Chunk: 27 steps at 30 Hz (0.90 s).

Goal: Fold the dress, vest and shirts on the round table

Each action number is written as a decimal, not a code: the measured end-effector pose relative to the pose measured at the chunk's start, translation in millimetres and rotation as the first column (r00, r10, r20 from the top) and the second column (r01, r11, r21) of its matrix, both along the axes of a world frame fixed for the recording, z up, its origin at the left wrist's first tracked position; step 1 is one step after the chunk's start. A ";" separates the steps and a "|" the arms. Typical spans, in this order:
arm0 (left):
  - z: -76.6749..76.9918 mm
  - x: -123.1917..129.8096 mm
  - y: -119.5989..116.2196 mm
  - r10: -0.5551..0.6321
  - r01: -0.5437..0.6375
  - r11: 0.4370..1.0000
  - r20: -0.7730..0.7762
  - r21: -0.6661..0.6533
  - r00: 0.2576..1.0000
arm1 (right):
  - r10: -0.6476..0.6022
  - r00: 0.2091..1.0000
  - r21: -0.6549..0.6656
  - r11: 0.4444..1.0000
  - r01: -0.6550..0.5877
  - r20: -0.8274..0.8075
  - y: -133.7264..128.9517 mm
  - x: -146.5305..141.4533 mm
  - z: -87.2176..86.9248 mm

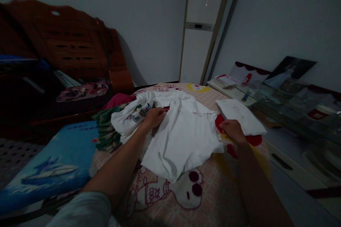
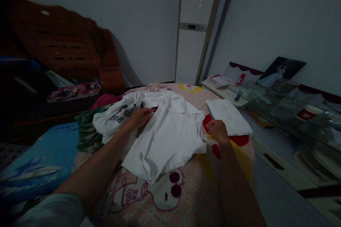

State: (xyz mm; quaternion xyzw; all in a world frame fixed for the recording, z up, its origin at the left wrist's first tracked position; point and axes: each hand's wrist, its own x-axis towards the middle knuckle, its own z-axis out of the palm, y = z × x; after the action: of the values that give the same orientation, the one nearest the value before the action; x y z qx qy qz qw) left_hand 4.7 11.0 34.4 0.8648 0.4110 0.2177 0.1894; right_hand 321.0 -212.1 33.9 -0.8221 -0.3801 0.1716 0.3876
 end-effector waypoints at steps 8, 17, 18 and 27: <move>-19.2 14.4 -2.1 0.013 0.004 0.996 -0.199 0.086 0.980 | 0.370 0.845 -0.327 0.911 -0.249 0.387 13.8 -26.2 0.5; -8.4 7.5 1.9 0.146 -0.145 0.989 -0.093 0.022 0.985 | 0.081 0.981 0.134 0.985 -0.105 0.179 14.5 -19.4 -0.5; -5.7 3.5 4.2 0.179 -0.179 0.984 -0.048 0.002 0.983 | 0.021 0.992 0.233 0.971 -0.050 0.126 11.8 -14.9 2.0; 20.8 -21.9 -1.5 0.344 -0.353 0.931 0.100 0.093 0.934 | -0.310 0.854 0.069 0.948 0.310 0.419 -22.7 17.9 23.2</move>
State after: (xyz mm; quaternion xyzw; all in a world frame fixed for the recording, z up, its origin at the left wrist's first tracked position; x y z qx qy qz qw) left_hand -17.2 9.4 55.2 0.7774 0.5373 0.3054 0.1168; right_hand 338.9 -234.8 57.1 -0.8901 -0.3179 -0.0759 0.3178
